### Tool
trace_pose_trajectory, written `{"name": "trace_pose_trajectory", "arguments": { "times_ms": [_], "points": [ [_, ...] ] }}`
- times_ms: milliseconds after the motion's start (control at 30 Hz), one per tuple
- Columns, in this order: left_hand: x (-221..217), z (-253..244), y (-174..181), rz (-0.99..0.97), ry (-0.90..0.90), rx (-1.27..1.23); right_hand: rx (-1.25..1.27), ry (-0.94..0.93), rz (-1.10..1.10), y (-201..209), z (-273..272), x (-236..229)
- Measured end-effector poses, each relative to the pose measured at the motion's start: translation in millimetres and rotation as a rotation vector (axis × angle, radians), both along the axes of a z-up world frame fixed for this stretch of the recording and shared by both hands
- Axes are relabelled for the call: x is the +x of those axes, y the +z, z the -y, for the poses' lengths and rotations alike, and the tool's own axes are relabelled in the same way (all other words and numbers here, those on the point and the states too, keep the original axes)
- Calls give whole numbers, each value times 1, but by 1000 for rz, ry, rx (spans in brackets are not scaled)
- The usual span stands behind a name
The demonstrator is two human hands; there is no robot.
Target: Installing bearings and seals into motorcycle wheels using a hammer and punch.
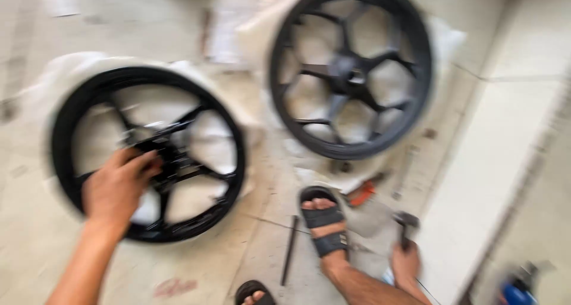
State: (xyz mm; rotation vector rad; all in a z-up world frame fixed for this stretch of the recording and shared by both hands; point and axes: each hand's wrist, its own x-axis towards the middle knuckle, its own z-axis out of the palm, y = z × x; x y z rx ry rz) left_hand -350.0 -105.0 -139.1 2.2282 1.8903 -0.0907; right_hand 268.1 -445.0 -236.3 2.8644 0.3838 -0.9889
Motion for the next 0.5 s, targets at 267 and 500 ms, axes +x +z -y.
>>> {"name": "trace_pose_trajectory", "arguments": {
  "times_ms": [267,500],
  "points": [
    [-4,8,-14,241,190,196,668,477,-303,34,-136,-54],
    [3,22,-40,289,425,229,296,1436,-476,173,-345,-262]
  ]
}}
